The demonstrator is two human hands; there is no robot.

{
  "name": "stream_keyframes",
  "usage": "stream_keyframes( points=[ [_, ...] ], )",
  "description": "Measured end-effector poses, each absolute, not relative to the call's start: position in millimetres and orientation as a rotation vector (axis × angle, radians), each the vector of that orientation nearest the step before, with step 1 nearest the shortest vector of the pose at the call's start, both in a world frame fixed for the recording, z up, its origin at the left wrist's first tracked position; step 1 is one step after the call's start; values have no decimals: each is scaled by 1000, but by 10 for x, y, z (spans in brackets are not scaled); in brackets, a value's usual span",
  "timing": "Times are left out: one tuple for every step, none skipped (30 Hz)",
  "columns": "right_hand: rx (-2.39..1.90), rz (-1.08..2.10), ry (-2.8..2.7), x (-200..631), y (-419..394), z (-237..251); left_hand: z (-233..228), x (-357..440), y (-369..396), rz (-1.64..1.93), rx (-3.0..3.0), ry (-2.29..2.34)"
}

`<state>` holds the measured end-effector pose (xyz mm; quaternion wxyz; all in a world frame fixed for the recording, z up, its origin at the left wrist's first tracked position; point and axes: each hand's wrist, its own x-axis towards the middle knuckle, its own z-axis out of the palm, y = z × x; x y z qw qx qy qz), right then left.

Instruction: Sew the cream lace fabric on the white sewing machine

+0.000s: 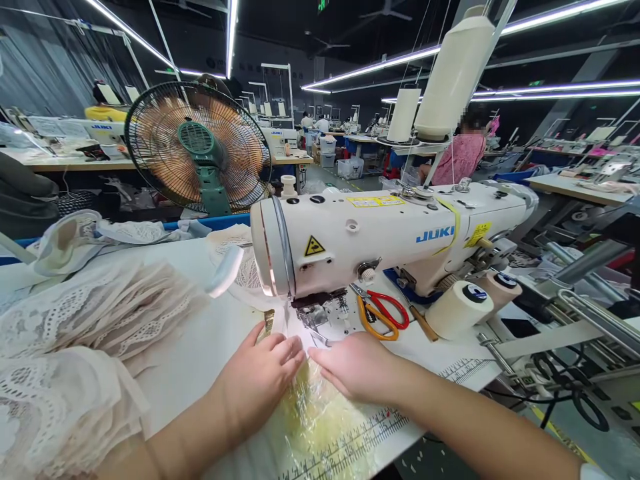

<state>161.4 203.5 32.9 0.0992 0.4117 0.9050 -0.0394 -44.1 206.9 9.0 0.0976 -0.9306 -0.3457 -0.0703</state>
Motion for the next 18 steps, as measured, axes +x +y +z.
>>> stream_keyframes(
  points=[
    [1229,-123,2654,1597,2042,336,88,-451,2086,-193,-2754,-1028],
    [1245,-118,2639,1580,2049,344,80,-464,2105,-183,-2752,-1035],
    [1258,-115,2625,1562,2055,353,63,-479,2125,-183,-2749,-1037],
    [1271,-117,2606,1543,2060,366,40,-494,2148,-194,-2747,-1037],
    [1283,-126,2583,1520,2065,384,15,-508,2173,-212,-2745,-1038],
    [1295,-141,2552,1495,2070,409,-6,-519,2200,-234,-2742,-1039],
    [1303,-164,2520,1467,2074,440,-18,-527,2226,-253,-2736,-1045],
    [1311,-186,2484,1436,2078,476,-17,-529,2249,-260,-2728,-1053],
    [1312,-205,2450,1404,2081,515,1,-526,2270,-245,-2722,-1062],
    [1311,-217,2420,1370,2083,553,33,-520,2287,-209,-2722,-1068],
    [1312,-225,2395,1338,2085,589,77,-510,2301,-161,-2726,-1070],
    [1317,-235,2375,1306,2087,620,125,-501,2312,-109,-2736,-1066],
    [1326,-253,2361,1277,2088,643,172,-493,2322,-59,-2745,-1061],
    [1345,-270,2350,1251,2090,657,211,-487,2331,-20,-2748,-1054],
    [1363,-291,2340,1228,2091,661,240,-486,2343,3,-2743,-1048],
    [1383,-306,2325,1208,2093,656,255,-488,2355,6,-2729,-1046],
    [1399,-316,2309,1193,2095,643,260,-493,2370,0,-2713,-1050],
    [1410,-319,2294,1181,2096,623,256,-500,2386,-8,-2703,-1055]
  ],
)
